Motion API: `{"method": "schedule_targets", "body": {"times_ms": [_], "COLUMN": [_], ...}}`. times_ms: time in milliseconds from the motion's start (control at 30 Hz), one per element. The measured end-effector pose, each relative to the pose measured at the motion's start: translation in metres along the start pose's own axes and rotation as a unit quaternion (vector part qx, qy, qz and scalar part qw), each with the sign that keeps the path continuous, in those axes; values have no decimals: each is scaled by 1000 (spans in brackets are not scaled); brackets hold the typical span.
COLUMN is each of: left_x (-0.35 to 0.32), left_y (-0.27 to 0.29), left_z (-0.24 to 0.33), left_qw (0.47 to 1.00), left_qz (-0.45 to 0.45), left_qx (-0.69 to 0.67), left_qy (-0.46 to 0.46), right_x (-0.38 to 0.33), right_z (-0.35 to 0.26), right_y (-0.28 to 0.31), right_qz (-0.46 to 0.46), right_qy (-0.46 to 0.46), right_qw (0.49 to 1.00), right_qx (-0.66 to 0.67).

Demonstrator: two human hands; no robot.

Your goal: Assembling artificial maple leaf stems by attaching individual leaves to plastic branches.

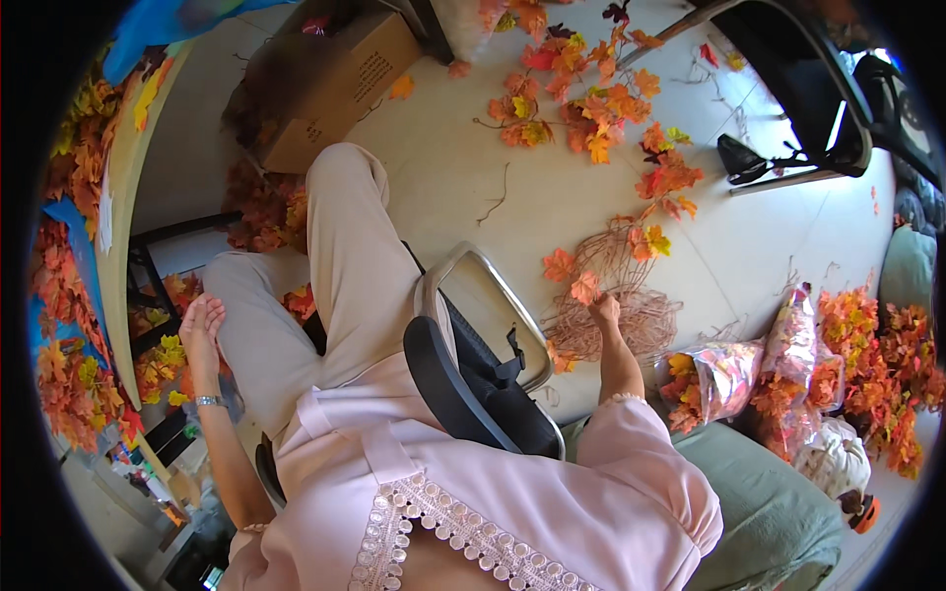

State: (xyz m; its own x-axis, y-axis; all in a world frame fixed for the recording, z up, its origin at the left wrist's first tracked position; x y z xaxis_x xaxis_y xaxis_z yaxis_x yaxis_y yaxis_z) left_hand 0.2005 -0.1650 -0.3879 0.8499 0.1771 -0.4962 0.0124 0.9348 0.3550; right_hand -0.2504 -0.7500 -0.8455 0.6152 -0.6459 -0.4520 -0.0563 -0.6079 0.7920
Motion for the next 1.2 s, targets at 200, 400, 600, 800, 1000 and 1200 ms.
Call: {"method": "schedule_targets", "body": {"times_ms": [200,400,600,800,1000,1200], "left_x": [-16,-14,-71,-140,-161,-135], "left_y": [-17,-88,-167,-206,-167,-77], "left_z": [12,34,96,160,198,209], "left_qw": [999,991,943,871,828,870], "left_qz": [-5,-116,-281,-407,-459,-327], "left_qx": [-11,19,-6,2,-194,-185], "left_qy": [-38,-71,-177,-277,-257,-320], "right_x": [6,26,-21,-113,-204,-261], "right_z": [-41,-166,-411,-591,-693,-756], "right_y": [161,232,326,370,371,350], "right_qz": [324,29,-29,-60,-45,77], "right_qy": [-38,71,270,476,561,622], "right_qw": [715,866,803,657,640,645], "right_qx": [618,494,531,581,523,438]}}
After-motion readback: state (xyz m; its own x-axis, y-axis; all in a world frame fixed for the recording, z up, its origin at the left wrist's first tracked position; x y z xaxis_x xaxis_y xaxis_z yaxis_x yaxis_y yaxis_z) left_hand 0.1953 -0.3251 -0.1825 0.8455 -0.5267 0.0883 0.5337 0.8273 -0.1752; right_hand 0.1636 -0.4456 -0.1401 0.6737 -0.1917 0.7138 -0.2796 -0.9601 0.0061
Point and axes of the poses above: each hand's wrist, its own x-axis towards the middle knuckle, its own y-axis out of the back of the hand, z = x × y, the point moved 7 cm from there along x, towards the middle knuckle, and after that the axes turned 12 degrees about y, right-handed, at the moved point
